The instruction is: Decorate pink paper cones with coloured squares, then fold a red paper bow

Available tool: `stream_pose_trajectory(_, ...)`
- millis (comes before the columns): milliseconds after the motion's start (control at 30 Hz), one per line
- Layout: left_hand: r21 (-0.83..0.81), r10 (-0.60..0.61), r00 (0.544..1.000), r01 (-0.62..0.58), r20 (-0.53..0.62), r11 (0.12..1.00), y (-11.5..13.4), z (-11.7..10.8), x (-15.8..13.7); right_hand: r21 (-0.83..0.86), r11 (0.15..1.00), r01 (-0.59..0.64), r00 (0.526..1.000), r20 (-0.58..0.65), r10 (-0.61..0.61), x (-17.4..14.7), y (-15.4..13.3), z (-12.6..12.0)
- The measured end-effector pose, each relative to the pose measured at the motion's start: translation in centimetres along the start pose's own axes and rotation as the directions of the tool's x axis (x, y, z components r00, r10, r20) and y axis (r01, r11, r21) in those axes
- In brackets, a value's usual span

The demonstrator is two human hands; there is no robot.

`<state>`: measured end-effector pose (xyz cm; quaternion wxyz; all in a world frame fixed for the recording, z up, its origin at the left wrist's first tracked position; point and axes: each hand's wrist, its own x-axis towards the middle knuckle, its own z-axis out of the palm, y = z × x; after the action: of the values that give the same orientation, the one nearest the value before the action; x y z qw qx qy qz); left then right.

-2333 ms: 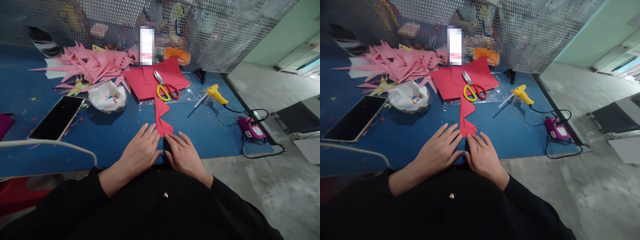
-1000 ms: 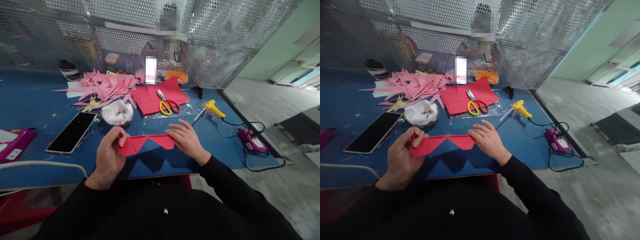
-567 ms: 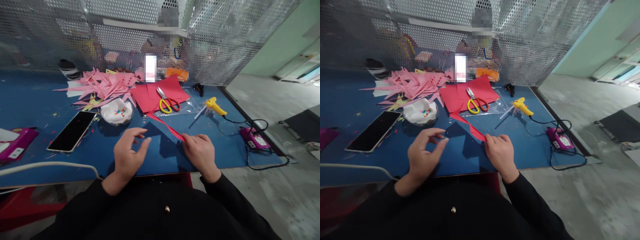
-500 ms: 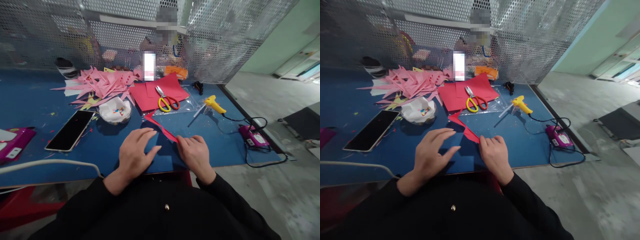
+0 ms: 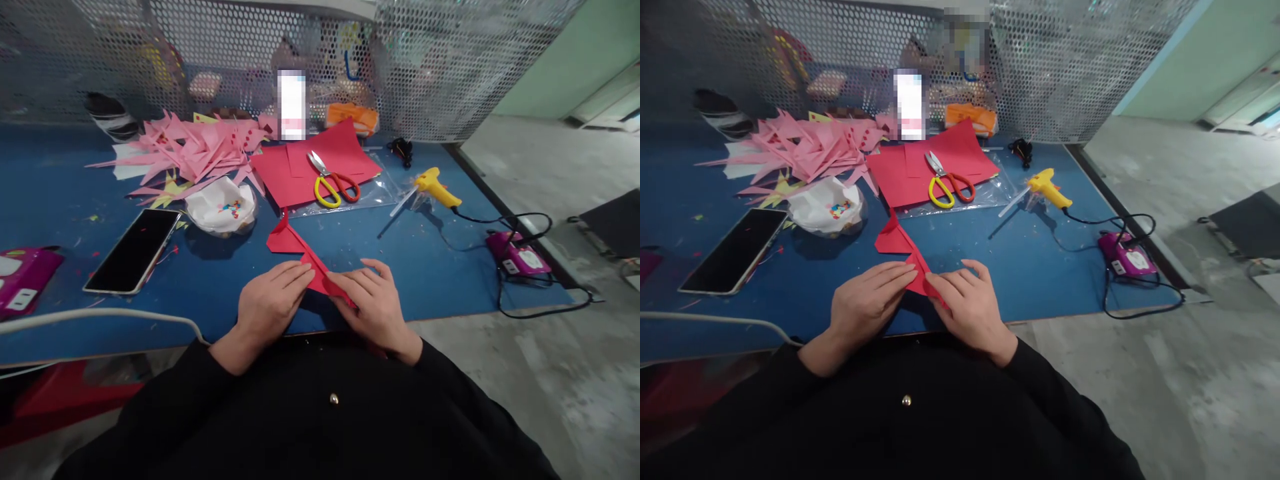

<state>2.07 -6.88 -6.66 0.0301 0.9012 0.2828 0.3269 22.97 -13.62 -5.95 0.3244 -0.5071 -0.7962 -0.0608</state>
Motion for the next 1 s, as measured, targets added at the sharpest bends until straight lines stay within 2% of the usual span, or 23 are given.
stream_pose_trajectory(133,-0.068,-0.04,0.999,0.041,0.016,0.997,-0.2,-0.1,-0.2,0.042,0.999,0.029,1.0,0.009,-0.03,0.2,0.4,-0.2)
stream_pose_trajectory(267,-0.041,-0.038,0.995,0.042,0.096,0.998,-0.5,-0.3,-0.6,0.009,1.0,0.022,0.994,0.104,-0.023,0.3,0.5,0.2)
stream_pose_trajectory(367,-0.05,-0.058,0.991,0.064,0.12,0.997,-0.2,-0.8,-1.0,0.021,0.999,-0.041,0.986,0.16,0.037,0.1,0.5,0.5)
stream_pose_trajectory(533,-0.081,-0.126,0.98,0.14,0.154,0.987,0.6,-1.2,-1.1,0.072,0.992,-0.107,0.979,0.181,0.092,-0.3,0.5,0.7)
stream_pose_trajectory(733,-0.145,-0.232,0.964,0.25,0.132,0.957,0.7,-0.8,-0.8,0.192,0.948,-0.256,0.955,0.205,0.216,-0.1,0.4,0.9)
stream_pose_trajectory(867,-0.184,-0.28,0.948,0.305,0.151,0.934,0.5,-0.8,-0.7,0.191,0.92,-0.342,0.931,0.203,0.304,0.2,-0.1,1.1)
stream_pose_trajectory(1000,-0.213,-0.28,0.947,0.31,0.159,0.927,0.3,-0.8,-0.5,0.147,0.917,-0.372,0.92,0.189,0.343,0.4,-0.5,1.3)
